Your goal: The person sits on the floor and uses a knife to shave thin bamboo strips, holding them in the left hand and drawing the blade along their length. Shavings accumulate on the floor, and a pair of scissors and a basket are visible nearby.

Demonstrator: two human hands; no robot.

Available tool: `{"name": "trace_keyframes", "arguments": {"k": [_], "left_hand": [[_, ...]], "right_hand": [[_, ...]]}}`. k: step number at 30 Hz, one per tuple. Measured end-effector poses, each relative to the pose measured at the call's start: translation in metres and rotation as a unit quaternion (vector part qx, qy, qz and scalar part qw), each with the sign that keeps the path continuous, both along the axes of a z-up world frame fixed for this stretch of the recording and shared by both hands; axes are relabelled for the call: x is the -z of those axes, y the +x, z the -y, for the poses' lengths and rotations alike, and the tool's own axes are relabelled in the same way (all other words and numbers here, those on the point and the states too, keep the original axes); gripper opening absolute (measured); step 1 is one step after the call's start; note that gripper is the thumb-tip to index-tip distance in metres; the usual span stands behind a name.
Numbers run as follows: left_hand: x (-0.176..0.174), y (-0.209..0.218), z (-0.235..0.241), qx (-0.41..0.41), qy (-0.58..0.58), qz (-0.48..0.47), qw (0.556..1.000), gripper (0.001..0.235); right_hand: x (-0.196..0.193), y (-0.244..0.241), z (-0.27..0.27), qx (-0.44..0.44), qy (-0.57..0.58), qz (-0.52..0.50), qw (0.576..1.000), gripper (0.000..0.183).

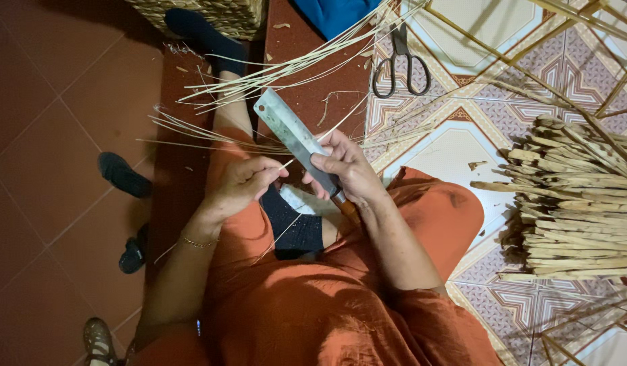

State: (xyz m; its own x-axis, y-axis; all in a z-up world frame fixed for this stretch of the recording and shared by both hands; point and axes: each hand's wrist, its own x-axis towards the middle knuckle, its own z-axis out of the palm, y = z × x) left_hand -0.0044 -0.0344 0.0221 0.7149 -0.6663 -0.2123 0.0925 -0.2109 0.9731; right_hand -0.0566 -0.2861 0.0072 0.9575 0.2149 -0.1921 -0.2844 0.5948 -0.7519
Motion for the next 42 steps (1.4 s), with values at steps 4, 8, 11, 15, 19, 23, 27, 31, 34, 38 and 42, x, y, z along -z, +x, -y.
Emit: {"name": "trace_keyframes", "arguments": {"k": [4, 8, 11, 15, 19, 23, 27, 31, 34, 38, 42], "left_hand": [[0.0, -0.001, -0.008, 0.007, 0.021, 0.008, 1.0, 0.021], [-0.001, 0.001, -0.021, 0.036, -0.038, -0.046, 0.998, 0.021], [0.0, -0.001, -0.027, 0.005, -0.009, -0.045, 0.999, 0.019], [0.003, -0.002, -0.034, -0.011, 0.019, -0.042, 0.999, 0.018], [0.005, 0.0, -0.051, -0.017, 0.088, -0.042, 0.995, 0.02], [0.003, 0.002, -0.064, -0.062, 0.103, 0.008, 0.993, 0.02], [0.005, 0.003, -0.051, -0.05, 0.093, 0.007, 0.994, 0.021], [0.006, 0.009, -0.022, -0.028, 0.017, 0.008, 0.999, 0.02], [0.004, 0.011, -0.014, -0.022, 0.023, 0.036, 0.999, 0.02], [0.008, 0.008, -0.027, -0.052, 0.054, -0.026, 0.997, 0.018], [0.012, 0.006, -0.063, -0.097, 0.172, -0.016, 0.98, 0.02]], "right_hand": [[0.002, 0.002, 0.011, 0.027, 0.025, 0.008, 0.999, 0.024], [0.004, 0.002, 0.021, 0.052, 0.059, 0.024, 0.997, 0.021], [0.007, 0.002, 0.027, 0.06, 0.062, 0.035, 0.996, 0.022], [0.02, 0.005, 0.034, 0.059, 0.098, 0.039, 0.993, 0.018], [0.036, 0.013, 0.057, 0.105, 0.099, 0.069, 0.987, 0.011], [0.033, 0.014, 0.084, 0.176, 0.155, 0.088, 0.968, 0.005], [0.014, 0.008, 0.068, 0.13, 0.062, 0.075, 0.987, 0.027], [0.002, 0.01, 0.024, 0.004, 0.037, 0.025, 0.999, 0.046], [0.002, 0.01, 0.008, -0.017, 0.007, -0.004, 1.0, 0.04], [0.013, 0.011, 0.021, 0.048, 0.017, -0.008, 0.999, 0.033], [0.021, 0.015, 0.049, 0.138, 0.034, 0.001, 0.99, 0.036]]}}
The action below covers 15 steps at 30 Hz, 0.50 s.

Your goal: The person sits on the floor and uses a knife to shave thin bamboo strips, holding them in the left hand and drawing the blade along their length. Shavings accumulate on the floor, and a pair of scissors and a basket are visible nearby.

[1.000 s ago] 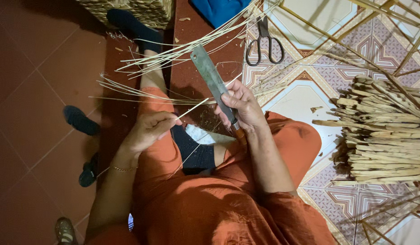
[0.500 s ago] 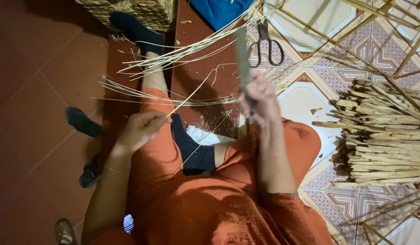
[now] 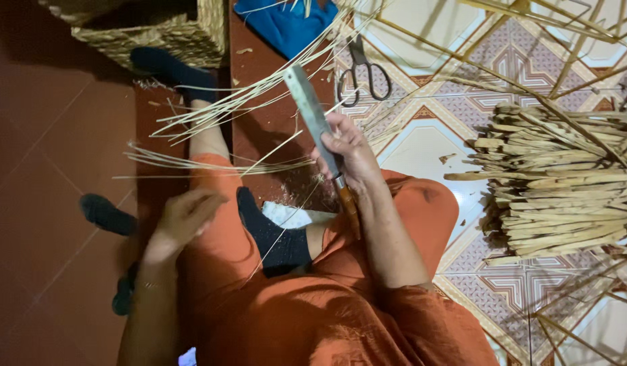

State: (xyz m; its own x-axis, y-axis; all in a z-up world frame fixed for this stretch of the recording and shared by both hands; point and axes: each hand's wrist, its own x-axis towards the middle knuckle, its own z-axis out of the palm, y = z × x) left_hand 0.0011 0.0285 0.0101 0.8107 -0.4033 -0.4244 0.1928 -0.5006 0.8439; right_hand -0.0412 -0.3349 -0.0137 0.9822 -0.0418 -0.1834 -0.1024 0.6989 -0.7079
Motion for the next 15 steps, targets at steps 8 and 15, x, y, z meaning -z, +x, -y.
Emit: {"name": "trace_keyframes", "arguments": {"k": [8, 15], "left_hand": [[-0.012, 0.021, -0.023, 0.017, 0.131, 0.095, 0.987, 0.029], [-0.009, 0.098, 0.04, 0.1, 0.117, 0.385, 0.91, 0.021]], "right_hand": [[-0.004, 0.003, 0.019, 0.091, -0.012, -0.06, 0.994, 0.05], [0.026, -0.023, 0.073, 0.215, 0.068, -0.005, 0.974, 0.033]]}}
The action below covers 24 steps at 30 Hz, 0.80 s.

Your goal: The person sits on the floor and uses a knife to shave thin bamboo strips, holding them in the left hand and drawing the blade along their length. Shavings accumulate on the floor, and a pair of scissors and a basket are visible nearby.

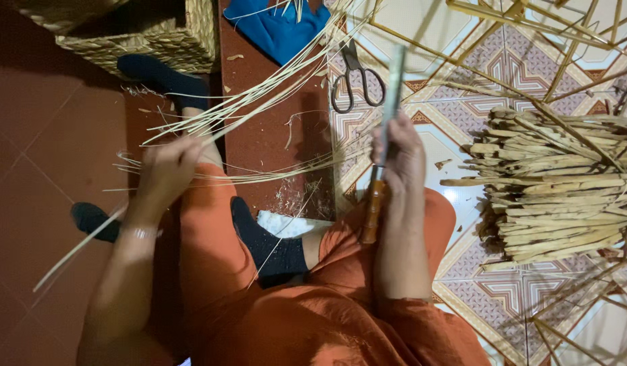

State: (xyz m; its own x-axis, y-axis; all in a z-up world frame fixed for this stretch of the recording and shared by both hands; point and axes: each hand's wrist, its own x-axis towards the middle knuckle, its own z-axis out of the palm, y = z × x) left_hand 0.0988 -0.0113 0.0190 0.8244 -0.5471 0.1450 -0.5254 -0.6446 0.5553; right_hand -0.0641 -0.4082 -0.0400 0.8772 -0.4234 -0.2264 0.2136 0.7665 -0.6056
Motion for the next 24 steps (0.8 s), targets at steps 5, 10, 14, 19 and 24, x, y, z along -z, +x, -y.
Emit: {"name": "trace_keyframes", "arguments": {"k": [5, 10, 14, 19, 24], "left_hand": [[0.024, 0.079, 0.056, -0.014, 0.029, 0.061, 0.998, 0.019], [0.053, 0.138, 0.107, -0.042, 0.037, 0.06, 0.997, 0.013], [0.08, 0.187, 0.145, -0.021, 0.012, 0.087, 0.996, 0.01], [0.135, 0.232, 0.189, -0.047, -0.009, 0.124, 0.991, 0.007], [0.183, 0.245, 0.197, -0.063, 0.038, 0.106, 0.992, 0.008]], "right_hand": [[0.017, -0.022, 0.04, 0.023, -0.009, 0.022, 0.999, 0.03], [0.021, -0.025, 0.042, 0.053, -0.016, -0.01, 0.998, 0.026], [0.017, -0.021, 0.034, 0.057, -0.033, -0.021, 0.998, 0.032], [0.006, -0.02, 0.029, 0.058, -0.04, -0.045, 0.997, 0.042], [0.0, -0.021, 0.028, 0.071, -0.027, -0.069, 0.995, 0.045]]}}
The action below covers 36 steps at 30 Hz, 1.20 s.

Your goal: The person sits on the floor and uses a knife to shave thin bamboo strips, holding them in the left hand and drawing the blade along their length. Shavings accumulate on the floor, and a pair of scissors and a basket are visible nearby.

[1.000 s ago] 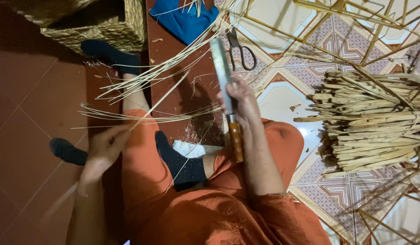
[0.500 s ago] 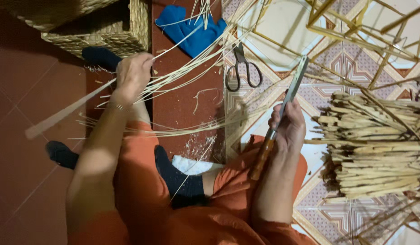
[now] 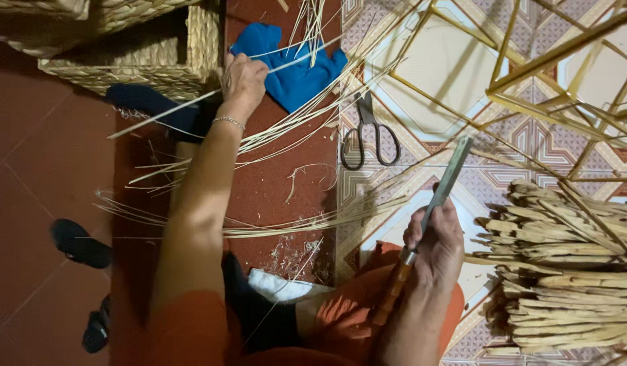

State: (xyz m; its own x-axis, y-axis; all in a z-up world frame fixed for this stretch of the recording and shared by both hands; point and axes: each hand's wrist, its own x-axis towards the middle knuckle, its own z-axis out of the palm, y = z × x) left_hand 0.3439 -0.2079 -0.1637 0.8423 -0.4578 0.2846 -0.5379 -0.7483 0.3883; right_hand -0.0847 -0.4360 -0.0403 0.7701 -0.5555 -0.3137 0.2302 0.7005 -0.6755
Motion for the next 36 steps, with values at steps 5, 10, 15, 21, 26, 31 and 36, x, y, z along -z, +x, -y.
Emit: {"name": "trace_keyframes", "arguments": {"k": [5, 10, 15, 21, 26, 31, 36], "left_hand": [[0.004, -0.019, -0.013, -0.013, -0.036, 0.001, 0.999, 0.014], [-0.024, -0.073, -0.055, 0.099, -0.151, 0.028, 0.983, 0.011], [-0.026, -0.173, -0.112, 0.119, -0.086, -0.314, 0.938, 0.014], [-0.02, -0.253, -0.155, 0.145, 0.047, -0.144, 0.978, 0.011], [-0.006, -0.263, -0.163, 0.097, 0.176, -0.19, 0.961, 0.009], [-0.023, -0.269, -0.164, 0.139, 0.117, -0.075, 0.981, 0.01], [-0.059, -0.282, -0.153, 0.172, 0.042, -0.033, 0.984, 0.012]], "right_hand": [[0.003, -0.004, 0.003, 0.01, 0.011, -0.01, 1.0, 0.047], [0.007, -0.011, 0.01, 0.001, 0.019, 0.039, 0.999, 0.046], [0.02, -0.017, 0.024, -0.04, -0.045, 0.063, 0.996, 0.041], [0.034, -0.013, 0.035, -0.035, -0.023, 0.067, 0.997, 0.043], [0.042, -0.003, 0.039, -0.01, 0.001, 0.035, 0.999, 0.022], [0.043, 0.002, 0.039, -0.004, 0.0, 0.016, 1.0, 0.018], [0.038, 0.006, 0.036, -0.022, -0.045, 0.019, 0.999, 0.022]]}}
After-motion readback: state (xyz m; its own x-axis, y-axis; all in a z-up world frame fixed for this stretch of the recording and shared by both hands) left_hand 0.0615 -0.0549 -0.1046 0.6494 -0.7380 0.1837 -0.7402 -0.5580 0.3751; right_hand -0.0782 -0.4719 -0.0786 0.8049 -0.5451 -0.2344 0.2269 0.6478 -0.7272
